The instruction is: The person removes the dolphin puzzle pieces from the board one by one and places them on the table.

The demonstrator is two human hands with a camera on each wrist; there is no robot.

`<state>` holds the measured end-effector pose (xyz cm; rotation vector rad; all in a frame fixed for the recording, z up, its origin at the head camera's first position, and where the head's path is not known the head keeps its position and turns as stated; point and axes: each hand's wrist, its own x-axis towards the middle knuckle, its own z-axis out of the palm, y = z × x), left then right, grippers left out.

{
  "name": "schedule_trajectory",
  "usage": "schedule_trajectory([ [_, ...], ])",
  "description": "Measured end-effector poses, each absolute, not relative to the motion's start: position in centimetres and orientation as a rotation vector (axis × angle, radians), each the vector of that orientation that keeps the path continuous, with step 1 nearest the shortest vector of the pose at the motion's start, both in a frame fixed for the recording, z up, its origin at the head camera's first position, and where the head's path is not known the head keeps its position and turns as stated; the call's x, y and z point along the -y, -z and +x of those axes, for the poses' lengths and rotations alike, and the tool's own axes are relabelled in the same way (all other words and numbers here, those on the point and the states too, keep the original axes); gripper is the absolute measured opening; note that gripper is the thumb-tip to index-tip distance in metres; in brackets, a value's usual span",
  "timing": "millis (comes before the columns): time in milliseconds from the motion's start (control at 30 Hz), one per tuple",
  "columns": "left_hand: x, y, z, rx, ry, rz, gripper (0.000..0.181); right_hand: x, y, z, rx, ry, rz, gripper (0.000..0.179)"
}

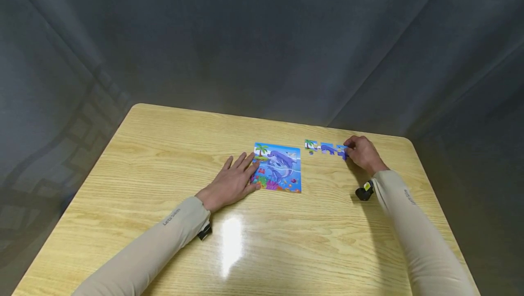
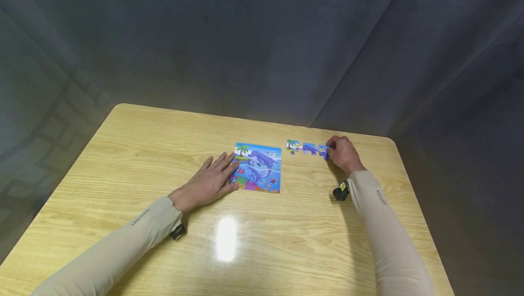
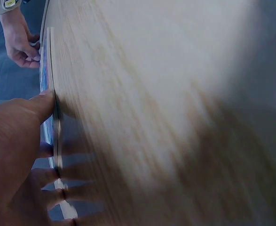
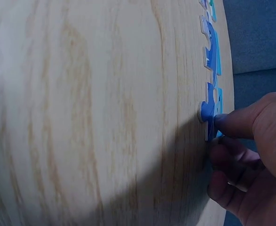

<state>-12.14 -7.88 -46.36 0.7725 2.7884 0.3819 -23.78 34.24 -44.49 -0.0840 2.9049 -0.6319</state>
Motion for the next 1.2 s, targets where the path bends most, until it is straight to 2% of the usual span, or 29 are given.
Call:
schedule_trajectory([
  [500,8.1,46.8,-12.6,-2.795,-0.368,0.759,0.076,-32.0,44.1,-23.3,-2.928,0.713,-0.232,0.023],
  [1200,8.4,46.9,-12.9,-2.807,-0.414,0.738,0.072,-20.2,43.0,-21.2,-2.782,0.657,-0.712,0.022],
])
